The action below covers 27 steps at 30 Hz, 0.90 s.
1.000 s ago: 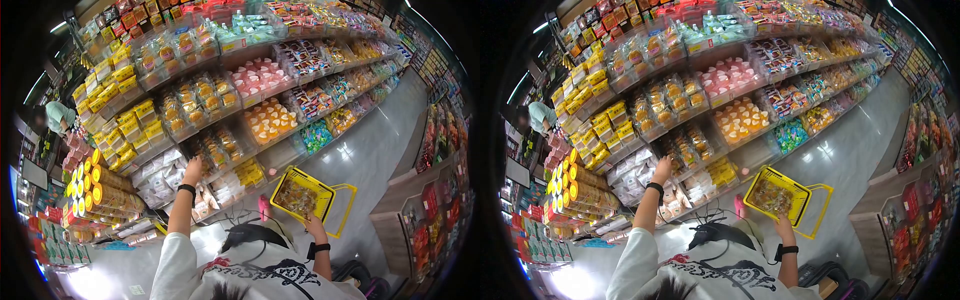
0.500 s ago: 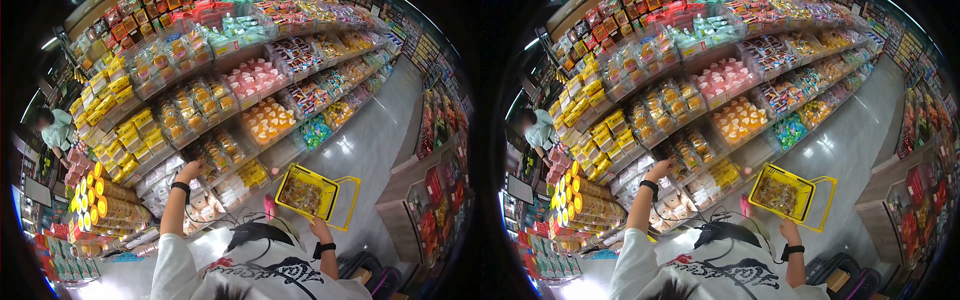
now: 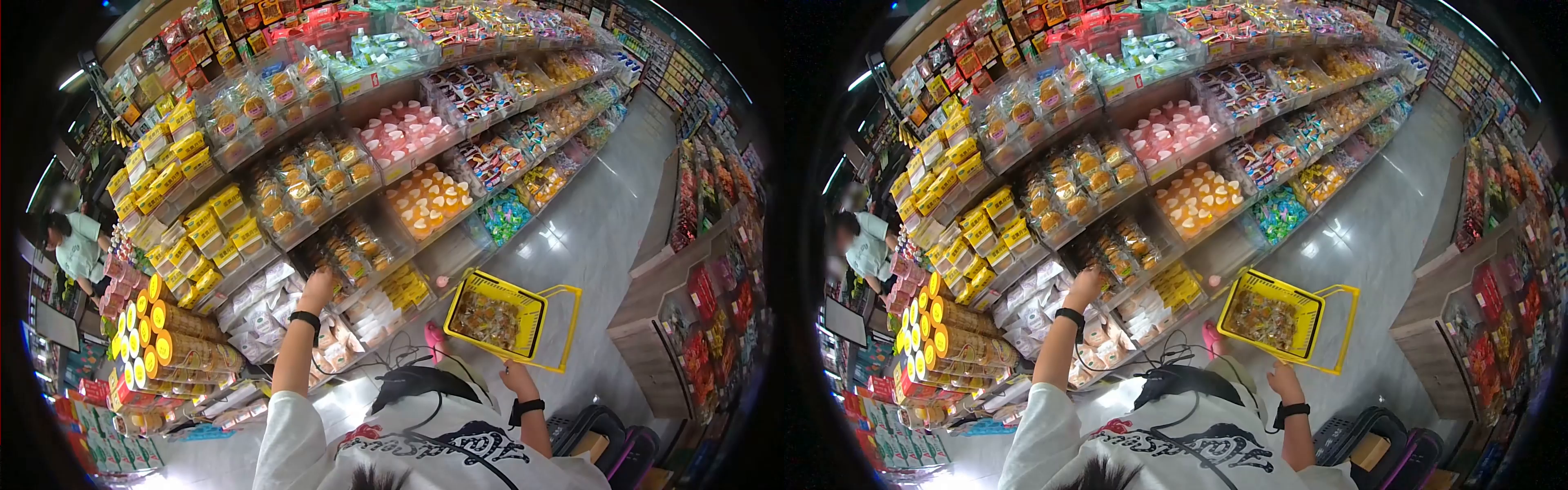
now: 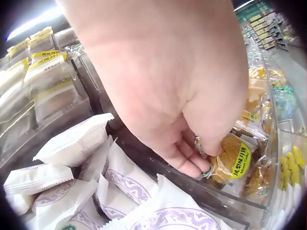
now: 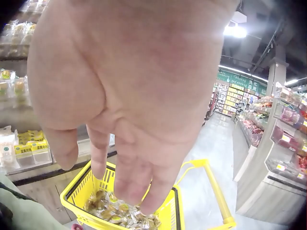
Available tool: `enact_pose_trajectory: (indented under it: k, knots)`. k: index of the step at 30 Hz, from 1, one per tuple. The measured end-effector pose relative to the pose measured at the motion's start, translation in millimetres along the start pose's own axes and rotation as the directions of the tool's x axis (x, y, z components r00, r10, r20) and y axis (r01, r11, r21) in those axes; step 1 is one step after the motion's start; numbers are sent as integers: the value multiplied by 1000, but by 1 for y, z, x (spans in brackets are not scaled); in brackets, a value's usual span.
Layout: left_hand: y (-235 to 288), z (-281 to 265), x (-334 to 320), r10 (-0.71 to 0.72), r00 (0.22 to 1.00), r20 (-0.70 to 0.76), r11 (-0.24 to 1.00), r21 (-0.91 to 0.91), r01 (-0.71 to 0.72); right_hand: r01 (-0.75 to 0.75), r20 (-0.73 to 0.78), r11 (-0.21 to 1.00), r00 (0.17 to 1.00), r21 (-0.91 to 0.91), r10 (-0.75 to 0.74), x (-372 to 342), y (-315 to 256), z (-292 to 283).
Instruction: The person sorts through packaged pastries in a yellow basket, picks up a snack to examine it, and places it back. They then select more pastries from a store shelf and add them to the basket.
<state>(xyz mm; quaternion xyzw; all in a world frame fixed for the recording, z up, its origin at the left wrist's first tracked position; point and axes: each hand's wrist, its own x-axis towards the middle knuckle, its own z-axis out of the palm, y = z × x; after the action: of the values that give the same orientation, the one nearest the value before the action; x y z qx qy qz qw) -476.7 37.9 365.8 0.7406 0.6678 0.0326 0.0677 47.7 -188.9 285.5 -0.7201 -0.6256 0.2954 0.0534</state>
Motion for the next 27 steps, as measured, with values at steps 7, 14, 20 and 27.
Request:
enact_pose_trajectory:
  k: [7,14,20,27]
  knots:
    - [6,26,-15,12,967,-256,970,236,51,46,12,999,999,-7,-46,-8,5,-1]
    - [21,36,-23,-2,928,-373,899,407,165,-3,26,999,1000,-36,4,-44,14,-11]
    - [37,46,-33,-191,948,-254,924,280,261,22,101,998,995,-59,-16,-60,30,-19]
    - [74,40,-74,-34,980,-194,969,233,80,118,170,983,981,-138,-94,-29,36,-31]
